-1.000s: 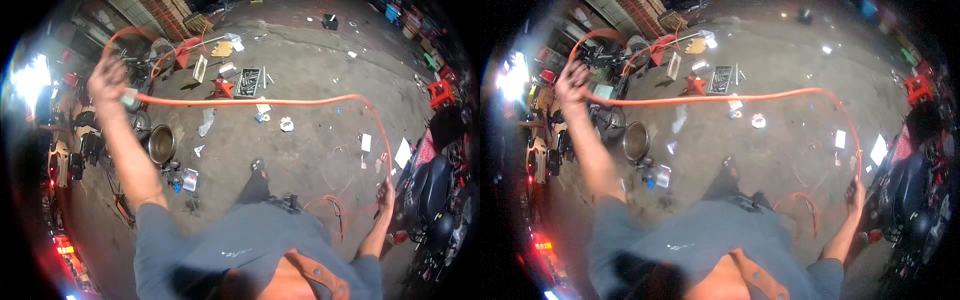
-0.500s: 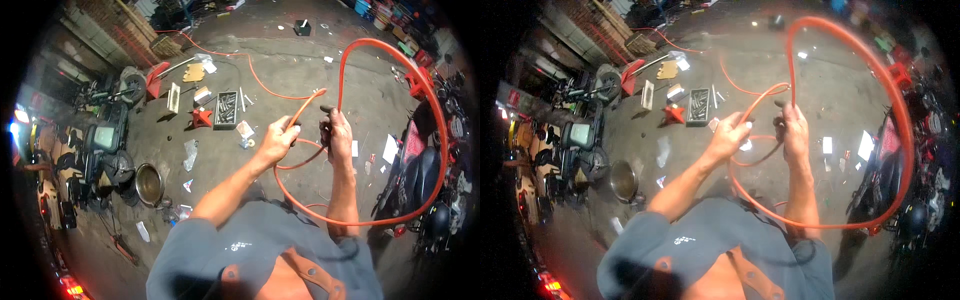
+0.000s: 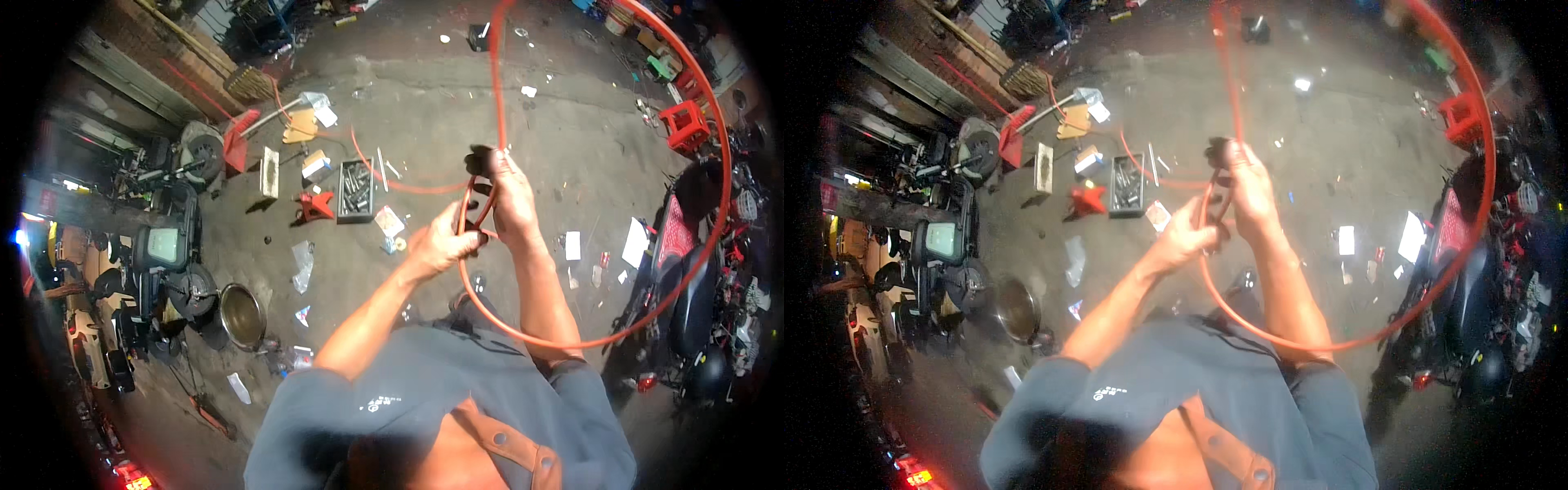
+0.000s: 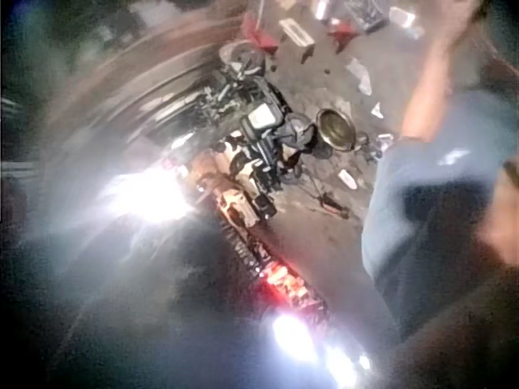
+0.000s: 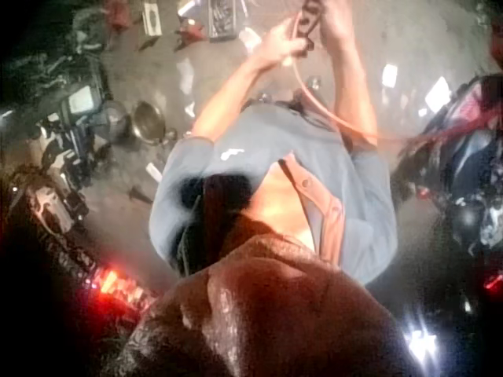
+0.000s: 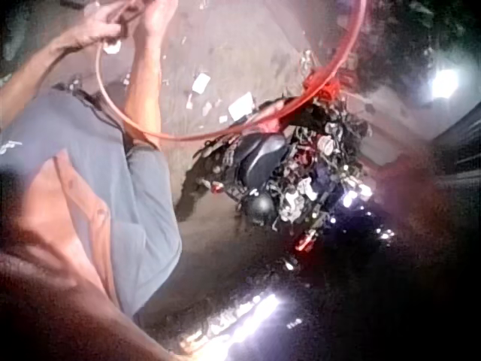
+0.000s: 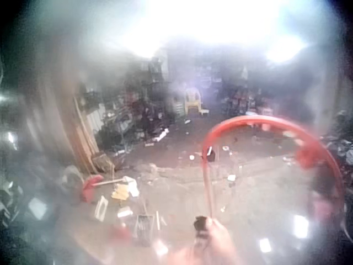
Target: The person uses a screwdriver on a motorcycle panel and then coils an orange air hose by hand.
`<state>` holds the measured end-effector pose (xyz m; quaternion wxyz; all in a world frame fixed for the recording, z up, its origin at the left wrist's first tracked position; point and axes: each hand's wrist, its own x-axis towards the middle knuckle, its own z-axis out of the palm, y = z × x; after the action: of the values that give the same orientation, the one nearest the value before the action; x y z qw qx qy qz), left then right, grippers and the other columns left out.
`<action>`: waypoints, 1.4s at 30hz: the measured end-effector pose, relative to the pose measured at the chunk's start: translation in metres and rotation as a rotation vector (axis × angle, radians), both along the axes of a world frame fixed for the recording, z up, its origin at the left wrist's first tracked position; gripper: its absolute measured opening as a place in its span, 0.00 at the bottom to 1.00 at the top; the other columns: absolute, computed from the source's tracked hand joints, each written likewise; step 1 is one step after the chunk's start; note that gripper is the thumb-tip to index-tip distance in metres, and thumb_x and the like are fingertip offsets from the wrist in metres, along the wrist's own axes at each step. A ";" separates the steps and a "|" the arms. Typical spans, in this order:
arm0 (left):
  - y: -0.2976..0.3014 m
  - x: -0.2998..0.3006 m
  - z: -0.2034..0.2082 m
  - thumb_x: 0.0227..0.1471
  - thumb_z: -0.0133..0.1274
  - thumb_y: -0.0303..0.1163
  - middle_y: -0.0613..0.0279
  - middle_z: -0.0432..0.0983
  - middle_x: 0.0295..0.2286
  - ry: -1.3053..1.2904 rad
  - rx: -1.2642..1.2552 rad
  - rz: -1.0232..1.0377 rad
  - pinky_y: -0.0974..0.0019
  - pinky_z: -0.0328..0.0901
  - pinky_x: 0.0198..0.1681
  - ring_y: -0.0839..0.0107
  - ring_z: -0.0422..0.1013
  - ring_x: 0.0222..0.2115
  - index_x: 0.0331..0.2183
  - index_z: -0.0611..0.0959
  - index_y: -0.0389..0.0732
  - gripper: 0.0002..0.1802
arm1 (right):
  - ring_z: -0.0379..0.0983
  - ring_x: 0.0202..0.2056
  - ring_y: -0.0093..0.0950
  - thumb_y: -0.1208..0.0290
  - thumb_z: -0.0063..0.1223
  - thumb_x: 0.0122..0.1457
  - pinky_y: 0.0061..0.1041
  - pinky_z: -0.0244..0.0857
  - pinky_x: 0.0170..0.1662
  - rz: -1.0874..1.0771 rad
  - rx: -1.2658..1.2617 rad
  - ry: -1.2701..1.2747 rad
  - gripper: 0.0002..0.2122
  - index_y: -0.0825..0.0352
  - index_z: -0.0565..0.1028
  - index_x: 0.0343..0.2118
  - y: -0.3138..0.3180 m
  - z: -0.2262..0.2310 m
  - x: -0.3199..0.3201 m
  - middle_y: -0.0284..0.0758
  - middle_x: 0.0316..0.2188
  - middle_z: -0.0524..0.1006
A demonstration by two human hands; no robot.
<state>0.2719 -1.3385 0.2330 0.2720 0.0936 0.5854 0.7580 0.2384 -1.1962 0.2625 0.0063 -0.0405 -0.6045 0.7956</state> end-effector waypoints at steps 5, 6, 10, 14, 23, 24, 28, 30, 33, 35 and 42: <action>0.020 -0.055 0.043 0.44 0.55 0.29 0.68 0.67 0.17 -0.009 0.040 0.529 0.76 0.55 0.16 0.80 0.61 0.15 0.29 0.73 0.35 0.10 | 0.66 0.40 0.24 0.50 0.34 0.61 0.23 0.60 0.43 -0.118 0.039 0.065 0.23 0.69 0.69 0.42 0.022 -0.011 -0.039 0.33 0.35 0.72; 0.027 -0.057 0.043 0.44 0.55 0.29 0.67 0.67 0.15 -0.015 0.062 0.633 0.75 0.53 0.12 0.79 0.61 0.12 0.25 0.73 0.37 0.08 | 0.66 0.39 0.25 0.50 0.34 0.61 0.23 0.60 0.43 -0.274 0.049 0.118 0.24 0.69 0.69 0.42 0.022 -0.019 -0.039 0.34 0.35 0.71; 0.041 -0.098 0.111 0.49 0.51 0.32 0.64 0.68 0.16 -0.198 0.260 0.611 0.70 0.63 0.16 0.72 0.65 0.13 0.25 0.74 0.39 0.08 | 0.65 0.44 0.27 0.53 0.31 0.62 0.27 0.59 0.46 0.268 -0.179 0.241 0.23 0.69 0.67 0.47 0.014 -0.057 -0.038 0.37 0.42 0.71; 0.033 -0.131 0.146 0.50 0.50 0.31 0.56 0.72 0.22 0.005 0.408 0.602 0.61 0.67 0.30 0.63 0.70 0.24 0.28 0.75 0.34 0.09 | 0.66 0.42 0.25 0.46 0.32 0.58 0.27 0.57 0.49 0.907 -0.173 0.113 0.27 0.67 0.67 0.48 -0.003 -0.040 -0.009 0.33 0.36 0.73; -0.145 -0.171 0.259 0.50 0.44 0.21 0.68 0.57 0.12 0.374 0.574 1.276 0.67 0.58 0.22 0.75 0.57 0.14 0.22 0.68 0.38 0.07 | 0.69 0.21 0.34 0.69 0.55 0.50 0.30 0.61 0.25 0.388 0.919 -0.091 0.09 0.69 0.70 0.24 0.157 -0.167 0.044 0.40 0.18 0.72; -0.213 -0.164 0.275 0.53 0.41 0.24 0.69 0.55 0.12 0.487 0.442 1.173 0.69 0.54 0.20 0.75 0.54 0.13 0.16 0.61 0.43 0.15 | 0.70 0.25 0.44 0.65 0.55 0.49 0.34 0.62 0.27 0.330 1.027 -0.003 0.11 0.69 0.71 0.25 0.186 -0.200 0.057 0.45 0.22 0.73; -0.454 -0.154 0.306 0.52 0.41 0.25 0.59 0.65 0.22 0.875 0.296 1.468 0.65 0.59 0.20 0.70 0.58 0.16 0.35 0.67 0.37 0.06 | 0.72 0.30 0.44 0.53 0.57 0.46 0.38 0.63 0.34 0.160 1.343 -0.490 0.17 0.65 0.76 0.27 0.308 -0.291 0.109 0.45 0.24 0.75; -0.306 -0.205 0.276 0.49 0.42 0.20 0.50 0.68 0.37 0.760 0.011 2.106 0.66 0.64 0.22 0.69 0.63 0.20 0.53 0.59 0.33 0.27 | 0.70 0.17 0.29 0.64 0.58 0.45 0.29 0.63 0.22 0.009 1.066 -0.843 0.12 0.66 0.79 0.30 0.351 -0.279 0.142 0.36 0.15 0.72; -0.384 -0.226 0.240 0.46 0.46 0.16 0.48 0.67 0.43 1.110 -0.278 1.800 0.75 0.63 0.25 0.74 0.65 0.23 0.55 0.56 0.31 0.33 | 0.65 0.15 0.25 0.62 0.60 0.43 0.26 0.60 0.18 0.006 0.829 -0.873 0.14 0.71 0.77 0.24 0.357 -0.249 0.101 0.34 0.13 0.69; -0.302 -0.257 0.207 0.47 0.52 0.24 0.58 0.71 0.27 0.909 -0.633 1.811 0.67 0.63 0.28 0.71 0.67 0.24 0.36 0.72 0.31 0.12 | 0.65 0.16 0.25 0.56 0.61 0.41 0.28 0.60 0.19 -0.034 0.756 -0.813 0.18 0.71 0.75 0.21 0.340 -0.187 0.045 0.33 0.13 0.69; -0.098 -0.355 0.094 0.47 0.53 0.28 0.72 0.63 0.16 0.557 -0.278 1.030 0.77 0.53 0.09 0.84 0.58 0.10 0.30 0.69 0.41 0.09 | 0.56 0.18 0.15 0.61 0.50 0.51 0.18 0.48 0.19 -0.112 0.385 -0.456 0.13 0.68 0.73 0.30 0.204 -0.025 -0.152 0.25 0.17 0.63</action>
<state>-0.0828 -1.4364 0.3267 -0.2840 -0.0434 0.6982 0.6557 0.0864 -0.9919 0.2379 -0.0783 -0.2495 -0.7269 0.6349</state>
